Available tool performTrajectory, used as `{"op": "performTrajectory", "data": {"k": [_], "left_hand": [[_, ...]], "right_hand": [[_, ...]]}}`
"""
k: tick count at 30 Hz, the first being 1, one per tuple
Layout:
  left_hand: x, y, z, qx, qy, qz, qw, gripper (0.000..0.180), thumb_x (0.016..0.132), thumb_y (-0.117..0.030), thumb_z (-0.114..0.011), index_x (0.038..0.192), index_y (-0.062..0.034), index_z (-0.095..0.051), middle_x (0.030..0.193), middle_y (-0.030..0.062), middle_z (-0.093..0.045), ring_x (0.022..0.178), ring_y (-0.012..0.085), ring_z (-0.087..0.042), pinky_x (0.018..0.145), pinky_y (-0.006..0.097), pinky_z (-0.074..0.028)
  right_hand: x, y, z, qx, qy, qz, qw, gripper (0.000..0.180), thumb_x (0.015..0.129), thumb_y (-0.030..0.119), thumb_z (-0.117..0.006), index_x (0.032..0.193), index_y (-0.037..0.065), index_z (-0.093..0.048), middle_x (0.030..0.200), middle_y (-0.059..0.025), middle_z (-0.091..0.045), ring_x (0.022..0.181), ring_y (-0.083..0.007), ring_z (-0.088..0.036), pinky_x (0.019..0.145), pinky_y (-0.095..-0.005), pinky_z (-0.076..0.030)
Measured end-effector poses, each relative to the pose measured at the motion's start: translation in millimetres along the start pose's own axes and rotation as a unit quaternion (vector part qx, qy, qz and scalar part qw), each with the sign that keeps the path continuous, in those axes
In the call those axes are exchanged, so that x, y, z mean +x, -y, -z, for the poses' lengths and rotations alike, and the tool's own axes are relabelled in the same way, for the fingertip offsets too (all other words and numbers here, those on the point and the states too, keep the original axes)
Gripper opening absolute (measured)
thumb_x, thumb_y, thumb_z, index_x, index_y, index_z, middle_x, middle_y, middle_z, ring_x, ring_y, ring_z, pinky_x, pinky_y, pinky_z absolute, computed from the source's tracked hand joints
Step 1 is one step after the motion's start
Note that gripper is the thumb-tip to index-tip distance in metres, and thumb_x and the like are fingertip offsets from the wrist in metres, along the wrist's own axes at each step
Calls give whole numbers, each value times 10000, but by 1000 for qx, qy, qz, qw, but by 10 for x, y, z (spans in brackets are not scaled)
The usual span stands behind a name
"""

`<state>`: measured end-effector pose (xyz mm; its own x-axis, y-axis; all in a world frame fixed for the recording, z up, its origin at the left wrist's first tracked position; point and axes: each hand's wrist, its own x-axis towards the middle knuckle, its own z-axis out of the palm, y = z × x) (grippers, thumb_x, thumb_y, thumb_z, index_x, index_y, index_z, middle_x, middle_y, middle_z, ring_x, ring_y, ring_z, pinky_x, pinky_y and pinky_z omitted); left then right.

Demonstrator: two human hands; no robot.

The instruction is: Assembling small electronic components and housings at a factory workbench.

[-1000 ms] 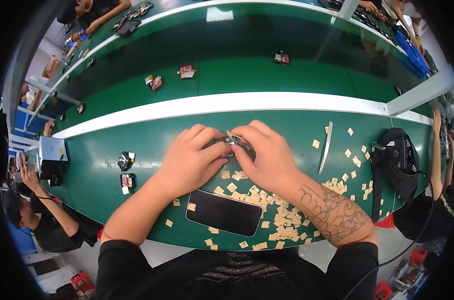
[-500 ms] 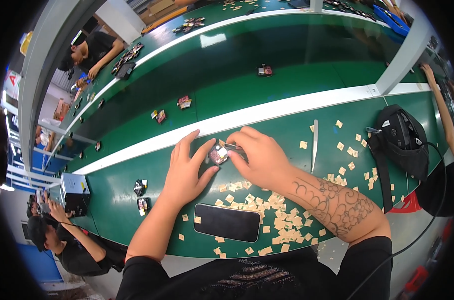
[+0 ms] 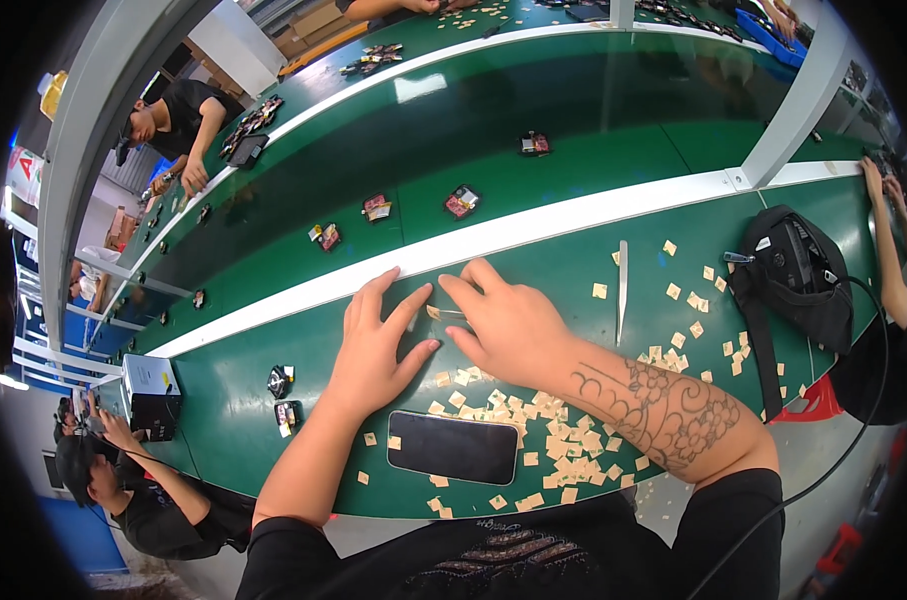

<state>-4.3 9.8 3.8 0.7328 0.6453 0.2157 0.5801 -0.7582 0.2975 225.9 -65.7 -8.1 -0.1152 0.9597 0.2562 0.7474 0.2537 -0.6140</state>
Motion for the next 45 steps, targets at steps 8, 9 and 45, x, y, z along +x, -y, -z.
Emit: {"op": "performTrajectory", "data": {"k": [8,9,45], "left_hand": [[107,184,-65,-13,-29,28,999,574,920,-226,-834,1466,-181,-664,1568,195,-507,1462,426,-479,1217,543,-385],[163,225,-71,3,-54,22,998,574,916,-189,-828,1462,-152,-652,1546,205,-518,1443,433,-495,1206,534,-397],[549,131,-69,-185,-24,-34,982,303,806,19,-844,1011,-36,-628,1163,129,-709,1107,359,-639,968,447,-537]], "right_hand": [[26,-32,-21,64,-29,30,997,243,1024,211,-719,1219,68,-694,1049,-117,-645,835,-346,-710,737,-456,-575],[28,-60,-52,73,-28,56,995,194,1030,212,-707,1170,79,-691,1018,-112,-653,821,-356,-711,720,-472,-575],[60,-187,29,175,-85,35,980,245,1016,-9,-624,1238,23,-724,1028,-126,-571,858,-293,-637,776,-403,-534]]}}
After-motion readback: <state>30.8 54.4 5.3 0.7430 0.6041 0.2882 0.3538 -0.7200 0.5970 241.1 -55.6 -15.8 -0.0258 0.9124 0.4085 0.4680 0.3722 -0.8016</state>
